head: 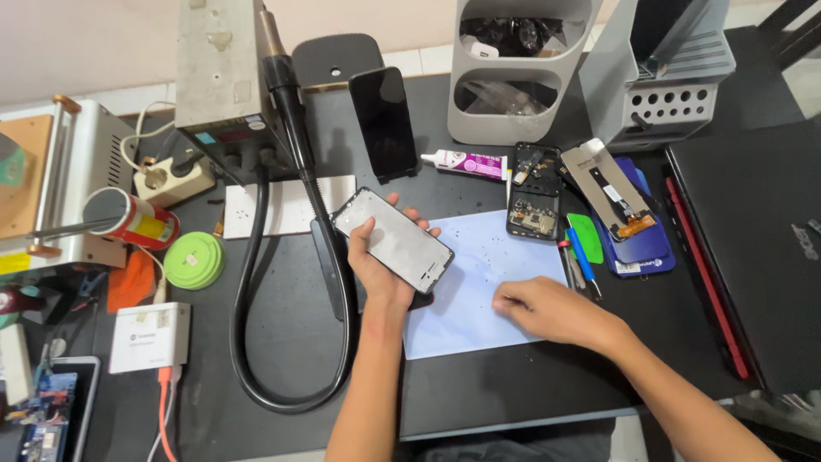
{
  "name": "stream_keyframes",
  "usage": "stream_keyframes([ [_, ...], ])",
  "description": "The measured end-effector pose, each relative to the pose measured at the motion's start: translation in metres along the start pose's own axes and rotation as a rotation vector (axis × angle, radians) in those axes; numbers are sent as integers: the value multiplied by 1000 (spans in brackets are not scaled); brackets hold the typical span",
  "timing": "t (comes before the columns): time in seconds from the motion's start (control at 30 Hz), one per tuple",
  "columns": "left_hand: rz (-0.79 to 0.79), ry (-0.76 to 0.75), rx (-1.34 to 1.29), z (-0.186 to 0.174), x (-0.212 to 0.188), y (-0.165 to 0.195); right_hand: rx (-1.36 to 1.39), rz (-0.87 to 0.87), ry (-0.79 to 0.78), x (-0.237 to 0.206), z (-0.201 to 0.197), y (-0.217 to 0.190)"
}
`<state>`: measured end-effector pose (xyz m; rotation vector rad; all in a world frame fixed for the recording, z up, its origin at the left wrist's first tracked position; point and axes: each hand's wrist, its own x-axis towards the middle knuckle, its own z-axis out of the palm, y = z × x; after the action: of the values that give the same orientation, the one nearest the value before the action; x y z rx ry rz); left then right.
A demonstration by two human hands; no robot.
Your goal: The person uses a metal prying tool to carefully separate the screen assembly from the smartphone frame. They work along the edges of the device, applying pressure to release adhesive bonds while holding the phone steady.
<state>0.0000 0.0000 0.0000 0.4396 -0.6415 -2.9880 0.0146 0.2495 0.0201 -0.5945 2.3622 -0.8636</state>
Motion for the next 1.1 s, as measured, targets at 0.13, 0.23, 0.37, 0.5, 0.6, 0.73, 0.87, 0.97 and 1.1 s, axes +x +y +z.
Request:
stream_keyframes([
  [0.13,-3,1,30,-22,13,12,428,233,-212,53,18,16],
  [0.23,-4,9,14,-25,21,9,469,-125,445,70,18,26],
  [0.37,23,11,6,-57,45,6,1022,70,-87,89,27,48],
  [0.5,-9,-23,-16,-71,54,-6,958,82,-229,96,40,60],
  [0.6,1,6,6,-73,54,-7,931,-65,202,103,37,58],
  [0.73,12,-25,8,-74,56,-8,1072,95,-25,97,26,67],
  [0.87,-5,-34,9,-79,59,-16,951,133,-68,100,43,78],
  [0.97,1,-16,34,-81,60,-15,782,153,3,104,52,80],
  [1.1,-14,-27,56,-83,61,-20,488,80,179,111,60,72],
])
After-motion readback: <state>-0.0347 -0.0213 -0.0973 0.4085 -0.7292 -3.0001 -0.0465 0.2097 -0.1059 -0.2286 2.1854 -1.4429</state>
